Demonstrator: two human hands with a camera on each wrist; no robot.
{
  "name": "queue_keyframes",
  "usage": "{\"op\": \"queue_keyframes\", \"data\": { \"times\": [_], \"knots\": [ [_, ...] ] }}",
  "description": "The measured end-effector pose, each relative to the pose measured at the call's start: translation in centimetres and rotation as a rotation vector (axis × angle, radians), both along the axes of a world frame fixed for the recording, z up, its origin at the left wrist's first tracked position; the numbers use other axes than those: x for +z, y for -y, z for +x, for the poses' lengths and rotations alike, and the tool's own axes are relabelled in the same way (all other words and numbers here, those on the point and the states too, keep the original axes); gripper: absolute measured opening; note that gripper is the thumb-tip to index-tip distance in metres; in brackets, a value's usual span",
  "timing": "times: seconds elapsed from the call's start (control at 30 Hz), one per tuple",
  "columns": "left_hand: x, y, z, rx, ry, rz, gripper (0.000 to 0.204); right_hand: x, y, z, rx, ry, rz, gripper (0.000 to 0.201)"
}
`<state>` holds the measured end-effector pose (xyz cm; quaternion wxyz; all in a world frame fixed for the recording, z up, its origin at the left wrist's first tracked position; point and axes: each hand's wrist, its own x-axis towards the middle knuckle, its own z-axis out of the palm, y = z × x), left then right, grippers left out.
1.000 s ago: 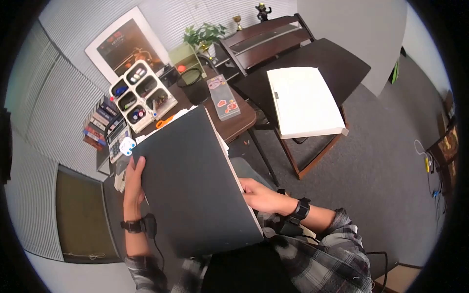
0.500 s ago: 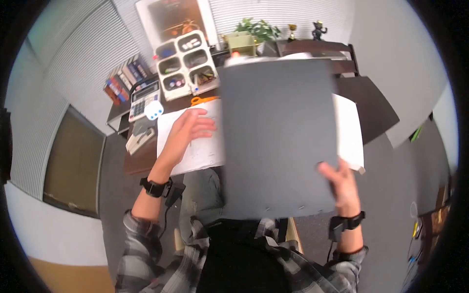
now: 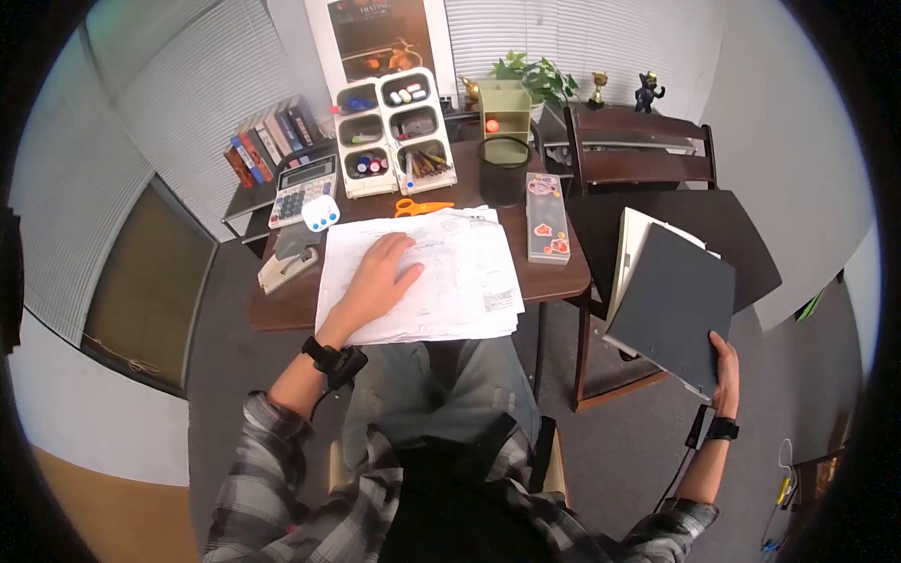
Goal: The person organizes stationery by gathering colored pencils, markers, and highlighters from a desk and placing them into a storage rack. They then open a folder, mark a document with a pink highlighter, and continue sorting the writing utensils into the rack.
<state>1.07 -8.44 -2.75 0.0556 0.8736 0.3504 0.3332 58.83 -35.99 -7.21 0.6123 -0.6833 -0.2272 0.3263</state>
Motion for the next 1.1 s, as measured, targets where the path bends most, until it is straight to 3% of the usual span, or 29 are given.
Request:
{"op": "queue_keyframes", "data": {
  "times": [0.07, 0.13, 0.17, 0.3, 0.37, 0.4, 0.47, 0.6, 0.67, 0.73, 0.8, 0.87, 0.9, 1.0, 1.03, 1.07, 1.1],
  "knots": [
    [0.0, 0.1, 0.0, 0.007, 0.010, 0.023, 0.041, 0.2, -0.6, 0.1, 0.029, 0.003, -0.065, 0.055],
    [-0.1, 0.1, -0.1, 0.019, -0.001, -0.004, 0.041, 1.5, -1.1, 0.4, 0.064, 0.135, -0.154, 0.041],
    [-0.2, 0.2, -0.1, 0.026, -0.002, -0.004, 0.041, 1.1, -1.5, 1.5, 0.001, 0.240, -0.241, 0.043],
    [-0.4, 0.0, -0.2, 0.023, 0.012, 0.005, 0.042, -1.3, -3.0, 6.2, 0.052, 0.352, -0.239, 0.049],
    [-0.4, 0.0, -0.5, 0.021, 0.017, 0.018, 0.041, -3.9, -3.7, 10.5, -0.007, 0.742, -0.527, 0.059],
    [-0.3, 0.0, -0.7, 0.022, 0.002, 0.000, 0.043, -3.6, -4.0, 10.2, -0.002, 0.745, -0.525, 0.059],
    [0.2, 0.3, -0.9, 0.025, -0.012, -0.020, 0.044, -2.6, -4.6, 9.2, -0.104, 1.117, -0.647, 0.059],
    [2.9, 0.8, -1.8, 0.021, -0.152, -0.058, 0.048, -1.4, -7.1, 7.1, -0.207, 1.268, -0.764, 0.059],
    [5.9, 0.9, -2.7, -0.010, -0.214, -0.132, 0.048, 1.3, -8.7, 1.3, -0.460, 1.581, -0.622, 0.059],
    [8.8, 1.2, -3.4, -0.018, -0.257, -0.411, 0.049, 2.5, -10.9, -0.6, -0.430, 1.554, -0.672, 0.056],
    [9.7, 0.9, -4.4, -0.016, -0.256, -0.331, 0.047, 3.9, -13.0, -3.2, -0.315, 1.588, -0.502, 0.052],
    [11.1, 0.2, -4.8, -0.035, -0.297, -0.440, 0.046, 5.7, -15.4, -6.8, -0.198, 1.494, -0.299, 0.046],
    [10.6, -0.6, -5.0, -0.055, -0.293, -0.395, 0.042, 6.6, -16.8, -9.0, -0.089, 1.427, -0.105, 0.038],
    [10.0, -3.4, -3.5, -0.137, -0.214, -0.373, 0.035, 11.6, -19.7, -20.8, 0.325, 0.840, 0.292, 0.023],
    [9.5, -4.4, -2.7, -0.137, -0.218, -0.370, 0.035, 11.9, -20.7, -23.7, 0.424, 0.738, 0.342, 0.021],
    [8.8, -5.5, -1.7, -0.154, -0.043, -0.393, 0.031, 13.1, -21.1, -27.8, 0.475, 0.572, 0.320, 0.019],
    [8.2, -6.5, -0.9, -0.170, 0.132, -0.411, 0.027, 13.4, -22.1, -30.3, 0.577, 0.723, 0.388, 0.019]
  ]
}}
